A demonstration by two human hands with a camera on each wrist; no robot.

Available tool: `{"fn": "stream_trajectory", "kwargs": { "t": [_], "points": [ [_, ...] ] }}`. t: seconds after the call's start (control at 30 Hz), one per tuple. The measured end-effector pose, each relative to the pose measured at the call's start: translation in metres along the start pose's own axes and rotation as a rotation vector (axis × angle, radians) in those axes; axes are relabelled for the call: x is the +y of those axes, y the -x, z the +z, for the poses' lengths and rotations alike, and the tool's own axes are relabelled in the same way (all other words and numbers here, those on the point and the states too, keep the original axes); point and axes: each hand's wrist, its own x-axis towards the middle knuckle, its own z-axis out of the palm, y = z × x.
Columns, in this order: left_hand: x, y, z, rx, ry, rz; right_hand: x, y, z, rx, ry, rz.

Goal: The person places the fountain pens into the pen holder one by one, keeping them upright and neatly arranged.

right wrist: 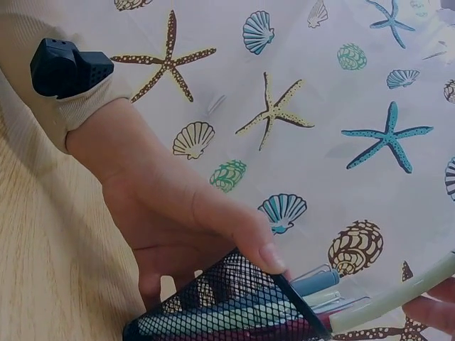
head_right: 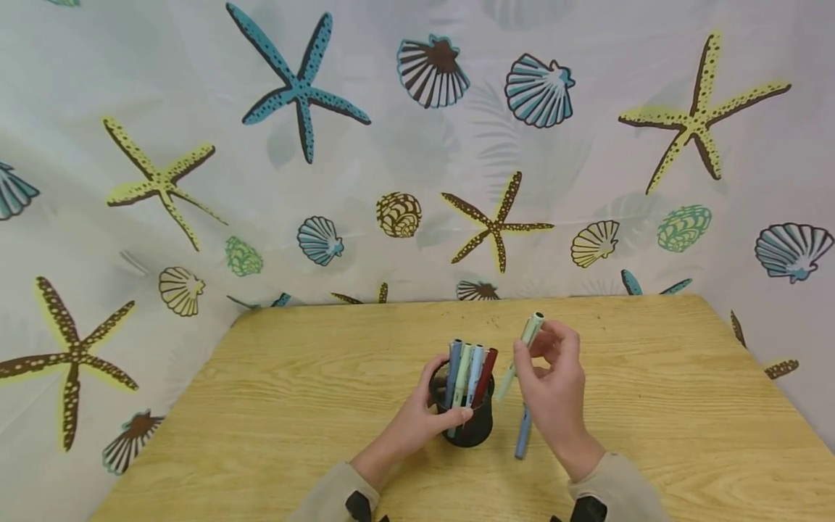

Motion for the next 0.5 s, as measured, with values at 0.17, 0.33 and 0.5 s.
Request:
{"fn": "stream_trajectory", "kwargs": {
  "t": [0.17,0.33,0.5],
  "points": [
    [0.0,-0.001,0.0,-0.004,-0.002,0.013,-0.005,-0.001,0.008,0.023,-0.055,-0.035],
    [0.0,0.0,-0.001,-0.002,-0.019,0.026,-0.008,0.001,0.015,-0.002,-0.067,-0.056],
    [0.0,0.0,-0.001,0.001,-0.034,0.035,-0.006,0.003,0.022,-0.015,-0.064,-0.038]
  ]
}}
